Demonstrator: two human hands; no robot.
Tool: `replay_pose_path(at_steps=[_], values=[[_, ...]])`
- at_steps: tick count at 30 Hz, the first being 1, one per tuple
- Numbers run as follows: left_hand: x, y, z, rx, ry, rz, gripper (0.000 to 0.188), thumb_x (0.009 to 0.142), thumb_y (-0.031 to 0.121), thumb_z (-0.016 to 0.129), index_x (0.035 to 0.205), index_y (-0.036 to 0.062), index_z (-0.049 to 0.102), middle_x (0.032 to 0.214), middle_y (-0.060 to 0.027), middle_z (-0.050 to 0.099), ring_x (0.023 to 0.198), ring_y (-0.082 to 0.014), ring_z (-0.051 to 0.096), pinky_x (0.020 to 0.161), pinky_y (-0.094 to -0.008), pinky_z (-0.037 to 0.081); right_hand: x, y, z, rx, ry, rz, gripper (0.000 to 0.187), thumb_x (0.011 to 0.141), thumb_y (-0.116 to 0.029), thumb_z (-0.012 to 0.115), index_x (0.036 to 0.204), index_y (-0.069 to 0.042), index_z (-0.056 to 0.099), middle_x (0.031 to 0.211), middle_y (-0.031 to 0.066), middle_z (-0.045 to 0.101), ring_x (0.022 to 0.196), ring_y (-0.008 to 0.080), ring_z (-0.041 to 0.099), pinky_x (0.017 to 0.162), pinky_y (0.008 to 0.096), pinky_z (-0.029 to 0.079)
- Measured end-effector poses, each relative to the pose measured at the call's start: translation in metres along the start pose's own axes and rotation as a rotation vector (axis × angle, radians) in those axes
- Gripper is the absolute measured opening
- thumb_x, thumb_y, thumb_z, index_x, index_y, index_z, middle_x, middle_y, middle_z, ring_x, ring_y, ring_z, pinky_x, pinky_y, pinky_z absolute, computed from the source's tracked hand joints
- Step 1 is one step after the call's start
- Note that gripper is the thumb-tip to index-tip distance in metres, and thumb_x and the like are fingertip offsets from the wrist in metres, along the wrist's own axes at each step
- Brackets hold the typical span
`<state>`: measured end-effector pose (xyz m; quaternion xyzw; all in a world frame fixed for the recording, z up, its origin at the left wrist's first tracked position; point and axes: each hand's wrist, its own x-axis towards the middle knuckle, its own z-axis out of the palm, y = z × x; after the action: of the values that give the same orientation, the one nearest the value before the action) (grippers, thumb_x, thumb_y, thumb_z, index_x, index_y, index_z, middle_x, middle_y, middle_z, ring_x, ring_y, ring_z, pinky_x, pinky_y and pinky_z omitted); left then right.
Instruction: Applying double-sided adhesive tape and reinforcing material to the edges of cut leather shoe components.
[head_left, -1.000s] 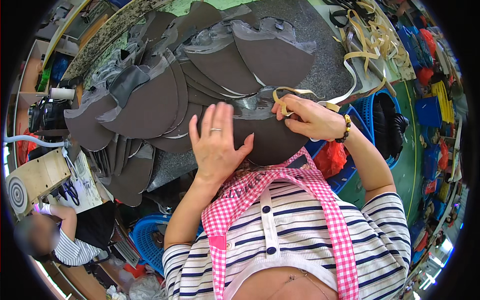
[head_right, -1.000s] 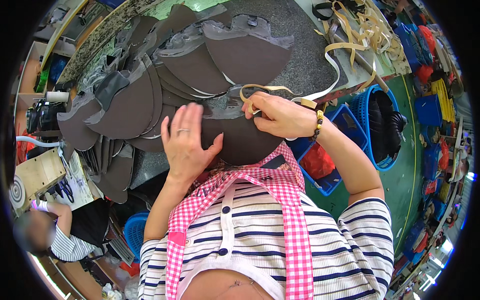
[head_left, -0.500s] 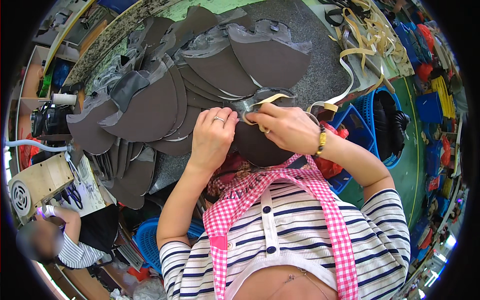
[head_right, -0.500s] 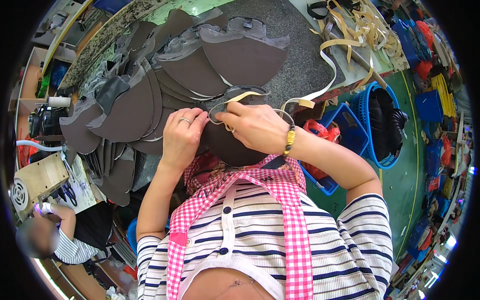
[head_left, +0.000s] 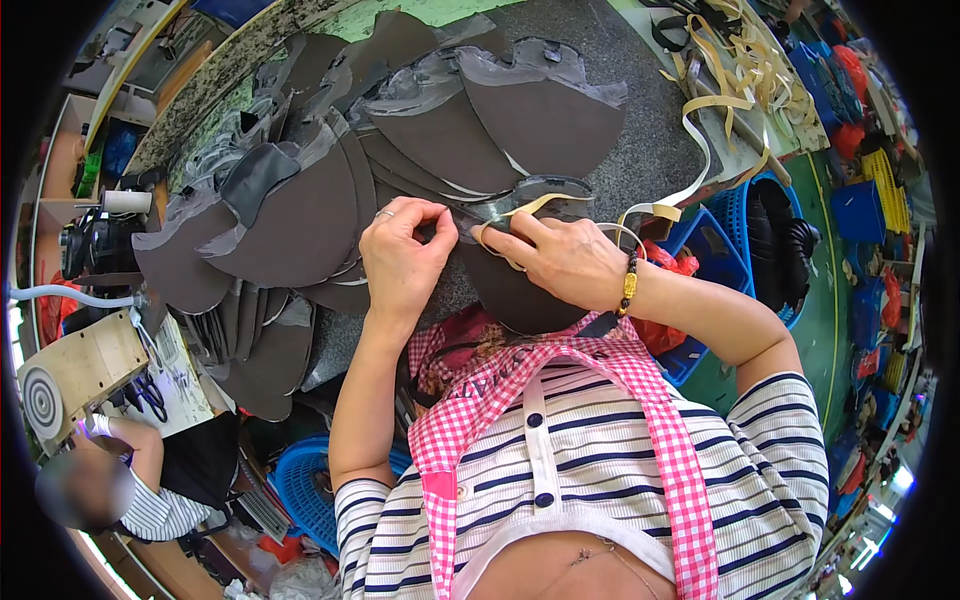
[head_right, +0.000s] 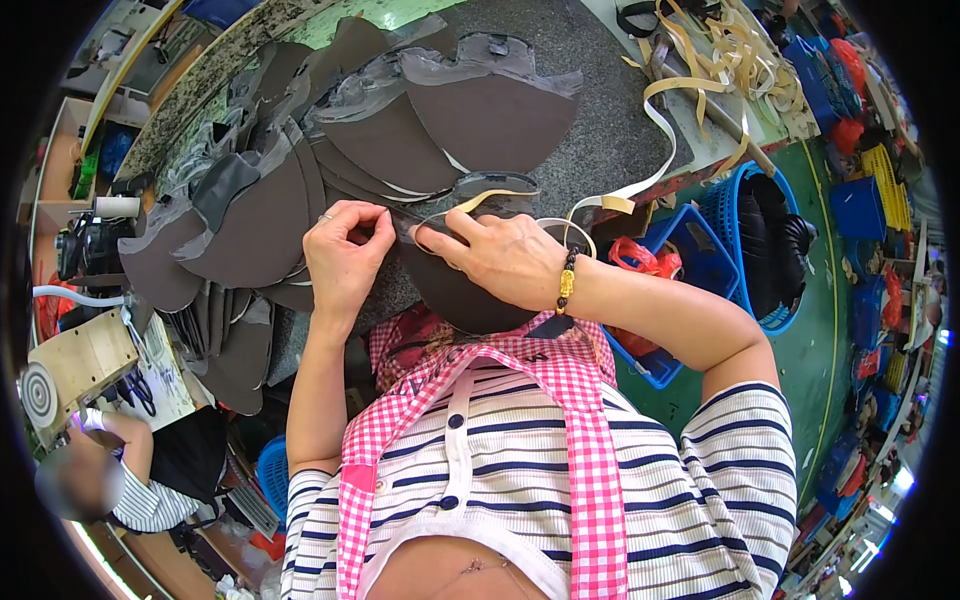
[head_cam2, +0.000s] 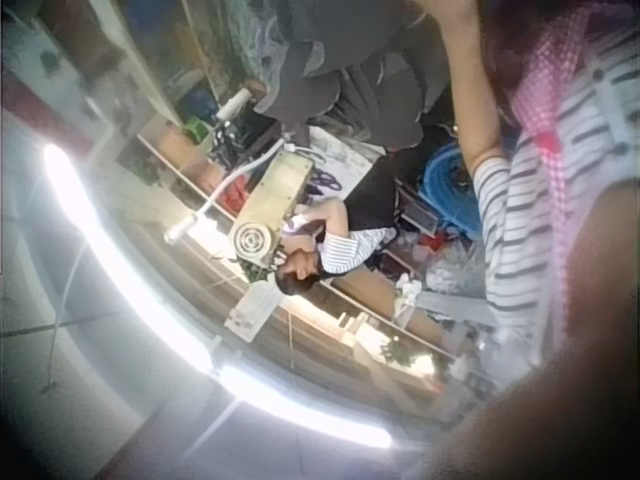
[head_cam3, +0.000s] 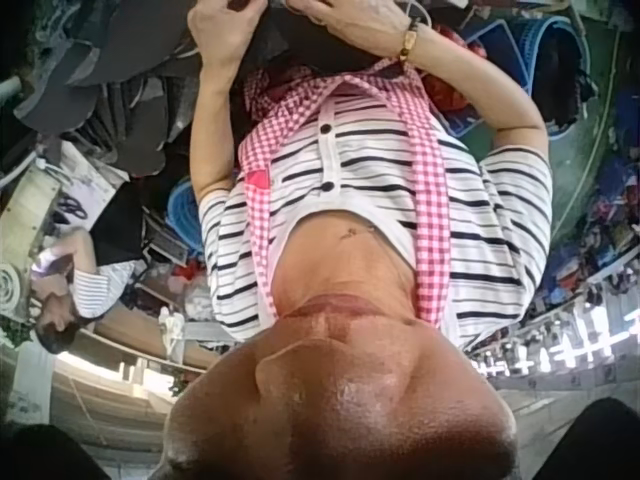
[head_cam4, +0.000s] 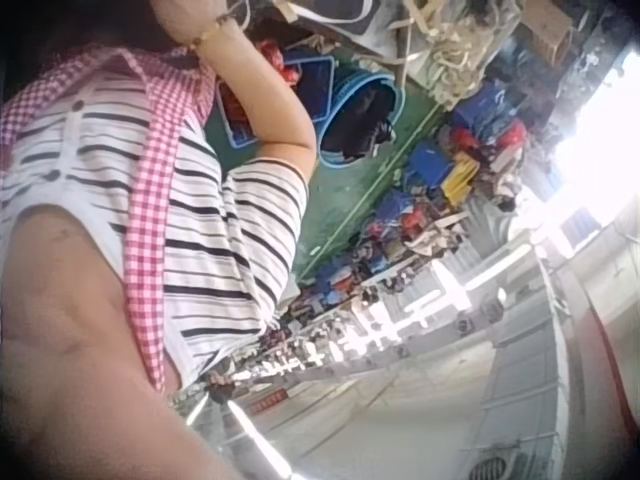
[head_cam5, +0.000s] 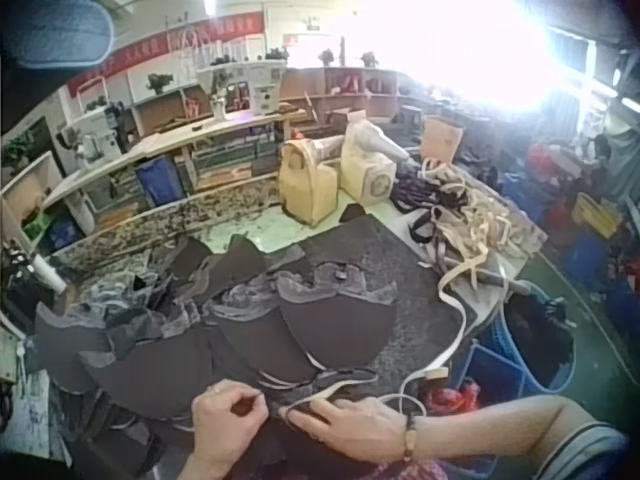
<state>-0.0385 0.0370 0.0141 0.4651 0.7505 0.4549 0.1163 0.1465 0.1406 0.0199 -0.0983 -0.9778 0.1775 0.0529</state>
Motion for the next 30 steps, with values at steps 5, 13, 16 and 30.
replay_pose_path(at_steps=[5, 13, 16, 30], values=[[-0.002, -0.003, 0.0, 0.256, -0.047, 0.127, 0.008, 0.075, 0.0, 0.069, 0.082, 0.0019, 0.066, 0.088, -0.0089, 0.067, 0.068, -0.0163, 0.062, 0.059, -0.0254, 0.048, 0.015, -0.009, -0.017, -0.094, -0.143, 0.02, 0.061, 0.077, -0.011, 0.063, 0.135, -0.014, 0.045, 0.097, 0.0096, 0.052, 0.069, 0.0269, 0.066, 0.055, 0.039, 0.053], [-0.037, -0.004, 0.001, 0.497, -0.145, 0.478, 0.039, 0.079, -0.004, 0.056, 0.117, 0.0048, 0.059, 0.119, -0.0083, 0.063, 0.113, -0.0279, 0.058, 0.103, -0.044, 0.04, 0.019, 0.036, -0.014, 0.493, -0.115, 0.049, 0.048, 0.078, -0.01, 0.061, 0.126, -0.008, 0.052, 0.095, 0.0049, 0.057, 0.069, 0.0195, 0.061, 0.058, 0.0313, 0.049], [-0.042, 0.001, -0.006, 0.632, -0.223, 0.466, 0.052, 0.079, -0.005, 0.054, 0.129, 0.0093, 0.056, 0.131, -0.0087, 0.057, 0.12, -0.0288, 0.054, 0.105, -0.0445, 0.039, 0.001, 0.042, -0.04, 1.105, 0.061, 0.356, 0.033, 0.088, -0.021, 0.058, 0.117, -0.004, 0.057, 0.09, -0.0029, 0.052, 0.068, 0.0025, 0.044, 0.058, 0.0176, 0.036], [-0.023, 0.074, 0.012, -0.178, -0.366, 0.375, 0.023, 0.082, 0.004, 0.069, 0.105, 0.0029, 0.068, 0.103, -0.0152, 0.068, 0.089, -0.0265, 0.068, 0.077, -0.0347, 0.054, -0.049, 0.014, -0.119, 0.773, -0.347, 0.247, 0.033, 0.095, -0.033, 0.056, 0.101, -0.001, 0.049, 0.086, 0.0164, 0.06, 0.077, 0.0257, 0.061, 0.067, 0.0361, 0.047]])
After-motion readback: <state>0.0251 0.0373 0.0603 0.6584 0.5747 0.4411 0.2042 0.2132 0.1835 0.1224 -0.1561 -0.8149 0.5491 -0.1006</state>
